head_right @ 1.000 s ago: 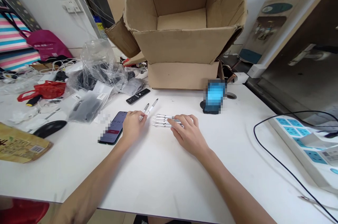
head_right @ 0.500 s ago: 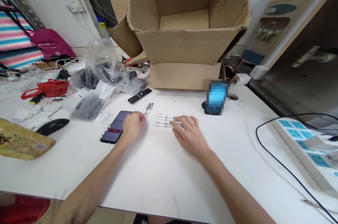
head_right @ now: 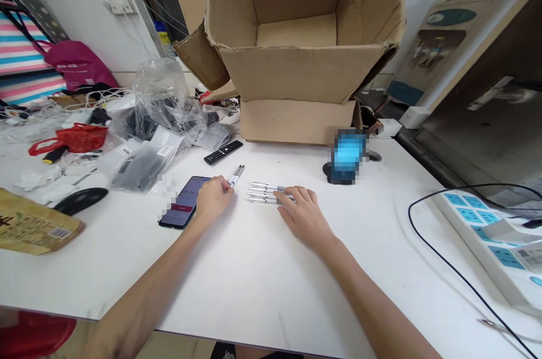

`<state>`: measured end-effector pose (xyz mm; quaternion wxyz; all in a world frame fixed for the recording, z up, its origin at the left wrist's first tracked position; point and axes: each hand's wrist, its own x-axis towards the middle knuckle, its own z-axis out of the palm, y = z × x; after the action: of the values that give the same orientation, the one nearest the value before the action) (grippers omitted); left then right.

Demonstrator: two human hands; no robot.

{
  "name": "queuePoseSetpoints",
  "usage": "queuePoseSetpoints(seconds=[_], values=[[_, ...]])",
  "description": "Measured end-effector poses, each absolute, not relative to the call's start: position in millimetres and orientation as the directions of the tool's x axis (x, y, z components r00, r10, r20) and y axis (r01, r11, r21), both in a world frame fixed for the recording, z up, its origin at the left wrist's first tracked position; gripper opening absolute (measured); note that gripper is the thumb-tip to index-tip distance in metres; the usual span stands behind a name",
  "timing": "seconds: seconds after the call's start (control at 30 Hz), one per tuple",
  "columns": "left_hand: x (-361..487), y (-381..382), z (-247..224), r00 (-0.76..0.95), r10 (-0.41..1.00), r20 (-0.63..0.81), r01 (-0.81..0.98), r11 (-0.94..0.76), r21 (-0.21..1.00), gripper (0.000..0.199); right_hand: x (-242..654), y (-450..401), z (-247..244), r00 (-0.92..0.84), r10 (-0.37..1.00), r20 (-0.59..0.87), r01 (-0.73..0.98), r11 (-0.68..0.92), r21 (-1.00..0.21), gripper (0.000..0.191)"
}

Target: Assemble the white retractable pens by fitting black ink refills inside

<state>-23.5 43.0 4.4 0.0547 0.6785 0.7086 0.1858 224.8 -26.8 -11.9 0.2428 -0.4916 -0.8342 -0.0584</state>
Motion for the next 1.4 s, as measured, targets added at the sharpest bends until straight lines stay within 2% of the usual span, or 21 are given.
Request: queuePoseSetpoints(seconds=[0.4, 0.47, 0.57, 0.67, 0.73, 0.83, 0.9, 0.97, 1.07, 1.2, 1.27, 1.4], values=[[-24, 43, 4, -0.071, 0.983, 0.17, 0.934, 0.006, 0.358, 0.001, 224, -24, -18, -0.39, 0.814, 0.431, 0.843, 0.504, -0.189, 0.021], [-23, 43, 3, -0.08, 0.974, 0.21, 0.934, 0.0, 0.356, 0.004, 225, -23, -19, -0.387, 0.817, 0.428, 0.837, 0.506, -0.209, 0.017], [-19, 41, 3, -0.062, 0.928, 0.367, 0.943, -0.067, 0.327, 0.012, 225, -22, -20, -0.386, 0.812, 0.438, 0.83, 0.513, -0.22, 0.01], [-11, 35, 3, 0.058, 0.861, 0.506, 0.916, -0.247, 0.315, 0.011, 225, -22, -20, -0.385, 0.805, 0.451, 0.835, 0.512, -0.202, 0.009], [-5, 29, 3, 0.215, 0.811, 0.545, 0.857, -0.424, 0.294, 0.008, 225, -22, -19, -0.384, 0.808, 0.447, 0.836, 0.51, -0.204, 0.007], [5, 20, -1, 0.523, 0.686, 0.505, 0.692, -0.688, 0.219, 0.016, 222, -22, -18, -0.382, 0.815, 0.436, 0.83, 0.51, -0.226, 0.005], [9, 16, -6, 0.672, 0.591, 0.446, 0.583, -0.794, 0.174, 0.019, 220, -23, -16, -0.386, 0.819, 0.425, 0.821, 0.515, -0.245, 0.005], [13, 14, -10, 0.737, 0.546, 0.397, 0.541, -0.83, 0.137, 0.016, 217, -25, -14, -0.388, 0.83, 0.401, 0.813, 0.513, -0.276, 0.006], [13, 13, -13, 0.754, 0.55, 0.359, 0.566, -0.822, 0.071, 0.024, 215, -28, -12, -0.37, 0.855, 0.362, 0.82, 0.484, -0.306, 0.013], [11, 13, -10, 0.755, 0.546, 0.364, 0.593, -0.805, -0.023, 0.028, 216, -31, -11, -0.41, 0.838, 0.36, 0.816, 0.514, -0.266, 0.022], [12, 13, -8, 0.752, 0.54, 0.377, 0.592, -0.806, -0.026, 0.026, 217, -31, -10, -0.434, 0.826, 0.358, 0.805, 0.535, -0.257, 0.022], [16, 11, -7, 0.724, 0.572, 0.386, 0.604, -0.795, 0.044, 0.027, 220, -32, -7, -0.453, 0.803, 0.388, 0.797, 0.559, -0.226, 0.022]])
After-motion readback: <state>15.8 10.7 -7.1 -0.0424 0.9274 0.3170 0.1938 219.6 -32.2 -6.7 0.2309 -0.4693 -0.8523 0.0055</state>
